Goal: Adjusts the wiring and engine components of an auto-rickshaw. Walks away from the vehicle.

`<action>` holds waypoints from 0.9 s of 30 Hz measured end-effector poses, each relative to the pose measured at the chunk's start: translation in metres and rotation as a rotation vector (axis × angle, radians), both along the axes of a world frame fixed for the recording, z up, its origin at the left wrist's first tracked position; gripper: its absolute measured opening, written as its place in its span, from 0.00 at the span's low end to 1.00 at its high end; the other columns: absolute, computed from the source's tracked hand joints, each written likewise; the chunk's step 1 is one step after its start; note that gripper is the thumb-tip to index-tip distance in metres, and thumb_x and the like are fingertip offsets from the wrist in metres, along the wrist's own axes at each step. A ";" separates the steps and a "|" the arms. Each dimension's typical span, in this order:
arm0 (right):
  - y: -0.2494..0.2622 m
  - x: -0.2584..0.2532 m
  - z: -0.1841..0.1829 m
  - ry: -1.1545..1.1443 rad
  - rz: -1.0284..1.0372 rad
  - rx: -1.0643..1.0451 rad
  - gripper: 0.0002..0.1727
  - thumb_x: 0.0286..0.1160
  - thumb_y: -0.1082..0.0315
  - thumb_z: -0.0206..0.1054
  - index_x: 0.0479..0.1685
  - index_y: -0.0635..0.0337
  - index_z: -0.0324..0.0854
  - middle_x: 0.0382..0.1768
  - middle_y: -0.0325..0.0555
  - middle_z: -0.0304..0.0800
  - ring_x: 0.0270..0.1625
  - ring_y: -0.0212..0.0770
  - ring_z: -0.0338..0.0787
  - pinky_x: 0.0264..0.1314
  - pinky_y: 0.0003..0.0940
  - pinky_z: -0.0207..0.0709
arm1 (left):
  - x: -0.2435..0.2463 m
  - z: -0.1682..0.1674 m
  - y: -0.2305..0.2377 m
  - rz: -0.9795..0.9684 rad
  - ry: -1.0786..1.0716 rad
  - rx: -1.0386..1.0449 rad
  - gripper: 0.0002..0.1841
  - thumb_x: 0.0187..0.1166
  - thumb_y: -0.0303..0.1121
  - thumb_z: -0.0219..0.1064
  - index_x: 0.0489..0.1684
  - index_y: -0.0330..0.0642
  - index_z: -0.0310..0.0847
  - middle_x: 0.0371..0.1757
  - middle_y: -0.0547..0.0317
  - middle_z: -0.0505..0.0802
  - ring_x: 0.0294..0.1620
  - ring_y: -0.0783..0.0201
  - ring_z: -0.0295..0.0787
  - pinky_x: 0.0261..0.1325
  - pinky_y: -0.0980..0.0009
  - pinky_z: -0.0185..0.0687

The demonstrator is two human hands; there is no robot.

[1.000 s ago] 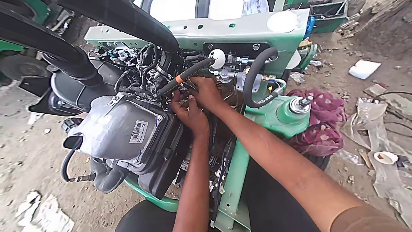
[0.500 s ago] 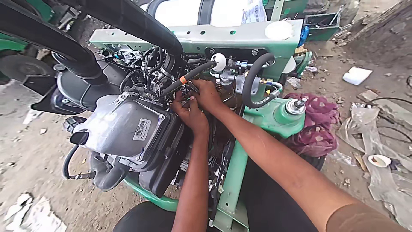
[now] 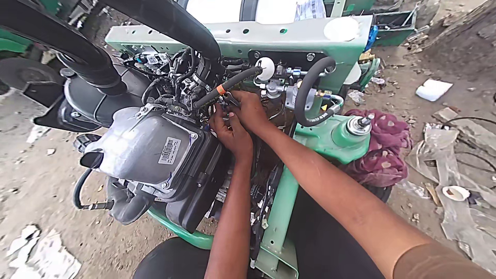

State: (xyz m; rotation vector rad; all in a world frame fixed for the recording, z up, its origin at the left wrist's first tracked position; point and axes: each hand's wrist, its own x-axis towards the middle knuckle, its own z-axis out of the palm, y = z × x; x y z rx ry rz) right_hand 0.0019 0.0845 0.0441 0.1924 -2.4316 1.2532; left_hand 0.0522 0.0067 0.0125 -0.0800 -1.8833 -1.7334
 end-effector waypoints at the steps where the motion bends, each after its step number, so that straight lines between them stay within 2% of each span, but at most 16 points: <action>1: 0.000 0.000 0.000 0.000 0.001 -0.002 0.08 0.70 0.69 0.76 0.46 0.58 0.91 0.43 0.48 0.95 0.50 0.44 0.93 0.59 0.46 0.85 | -0.001 0.000 0.000 0.002 0.000 -0.004 0.25 0.89 0.35 0.56 0.86 0.41 0.68 0.69 0.51 0.79 0.58 0.67 0.80 0.54 0.75 0.81; 3: 0.000 0.000 0.000 -0.013 0.001 -0.003 0.08 0.70 0.69 0.76 0.46 0.59 0.90 0.43 0.48 0.95 0.50 0.45 0.93 0.59 0.47 0.85 | -0.002 -0.001 -0.001 0.008 0.015 -0.016 0.25 0.89 0.34 0.55 0.85 0.39 0.68 0.68 0.50 0.79 0.56 0.67 0.80 0.55 0.74 0.80; 7: -0.003 -0.001 -0.001 -0.003 -0.011 0.013 0.08 0.71 0.69 0.76 0.46 0.58 0.91 0.44 0.48 0.95 0.51 0.44 0.93 0.60 0.46 0.85 | -0.011 -0.002 0.001 0.049 0.116 -0.018 0.24 0.84 0.27 0.54 0.79 0.29 0.72 0.66 0.46 0.81 0.56 0.64 0.79 0.59 0.73 0.77; 9: -0.003 -0.001 -0.003 0.003 -0.014 0.020 0.08 0.71 0.69 0.75 0.46 0.57 0.91 0.44 0.47 0.95 0.51 0.44 0.93 0.60 0.46 0.85 | -0.014 -0.003 -0.001 0.042 0.125 -0.012 0.23 0.82 0.26 0.55 0.76 0.28 0.73 0.65 0.47 0.82 0.54 0.64 0.79 0.56 0.72 0.77; 11: -0.004 -0.002 -0.003 -0.001 -0.017 0.032 0.08 0.72 0.68 0.74 0.47 0.57 0.91 0.45 0.46 0.95 0.52 0.44 0.93 0.59 0.47 0.86 | -0.016 -0.003 -0.003 0.040 0.124 -0.002 0.23 0.81 0.26 0.55 0.75 0.29 0.73 0.63 0.48 0.82 0.51 0.65 0.79 0.53 0.72 0.78; 13: -0.005 -0.002 -0.003 0.002 -0.016 0.034 0.09 0.72 0.68 0.74 0.48 0.57 0.91 0.46 0.47 0.95 0.52 0.45 0.93 0.60 0.48 0.85 | -0.011 -0.002 -0.002 0.040 0.097 -0.019 0.23 0.85 0.29 0.56 0.78 0.31 0.72 0.65 0.48 0.82 0.51 0.65 0.80 0.51 0.73 0.79; 15: -0.003 -0.002 -0.003 0.020 -0.006 0.036 0.09 0.72 0.69 0.75 0.48 0.58 0.91 0.46 0.48 0.95 0.53 0.45 0.93 0.62 0.46 0.85 | -0.005 -0.002 -0.002 0.023 0.017 -0.018 0.25 0.88 0.35 0.57 0.83 0.38 0.68 0.67 0.51 0.81 0.54 0.67 0.82 0.50 0.74 0.82; 16: -0.002 -0.002 -0.004 0.032 0.003 0.036 0.09 0.72 0.69 0.75 0.48 0.58 0.91 0.47 0.48 0.95 0.53 0.44 0.93 0.63 0.46 0.84 | -0.005 -0.003 0.000 0.023 -0.010 -0.001 0.25 0.88 0.37 0.58 0.84 0.40 0.67 0.64 0.53 0.79 0.50 0.68 0.81 0.47 0.74 0.81; 19: 0.000 -0.003 -0.007 0.068 0.032 0.045 0.10 0.73 0.69 0.75 0.50 0.60 0.91 0.48 0.50 0.95 0.55 0.46 0.93 0.65 0.46 0.84 | -0.005 -0.005 -0.004 -0.001 -0.049 0.006 0.28 0.87 0.40 0.58 0.86 0.43 0.61 0.71 0.51 0.77 0.63 0.62 0.78 0.62 0.66 0.80; 21: 0.003 -0.001 -0.010 0.086 0.037 0.059 0.13 0.76 0.68 0.72 0.55 0.62 0.91 0.51 0.52 0.94 0.56 0.48 0.93 0.66 0.49 0.85 | 0.002 -0.006 -0.004 -0.010 -0.098 -0.012 0.30 0.88 0.43 0.57 0.89 0.46 0.59 0.74 0.50 0.78 0.65 0.60 0.79 0.61 0.61 0.81; 23: 0.003 0.008 -0.006 0.092 0.014 0.106 0.14 0.78 0.67 0.71 0.59 0.61 0.89 0.55 0.53 0.93 0.57 0.50 0.93 0.64 0.51 0.86 | 0.009 -0.001 -0.007 -0.037 -0.177 -0.046 0.31 0.89 0.47 0.53 0.90 0.47 0.58 0.78 0.48 0.76 0.71 0.56 0.77 0.68 0.54 0.79; 25: 0.002 0.039 0.016 0.040 -0.045 0.160 0.15 0.81 0.68 0.69 0.63 0.60 0.86 0.61 0.54 0.90 0.59 0.54 0.91 0.60 0.55 0.86 | 0.015 0.010 -0.012 -0.106 -0.255 -0.079 0.31 0.90 0.52 0.49 0.88 0.47 0.62 0.82 0.46 0.74 0.80 0.51 0.70 0.78 0.46 0.70; 27: 0.001 0.078 0.040 -0.021 -0.116 0.192 0.14 0.84 0.68 0.66 0.63 0.61 0.83 0.58 0.55 0.88 0.56 0.56 0.92 0.53 0.56 0.88 | 0.022 0.022 -0.017 -0.178 -0.303 -0.162 0.29 0.90 0.53 0.46 0.83 0.47 0.71 0.82 0.46 0.75 0.83 0.50 0.69 0.81 0.44 0.66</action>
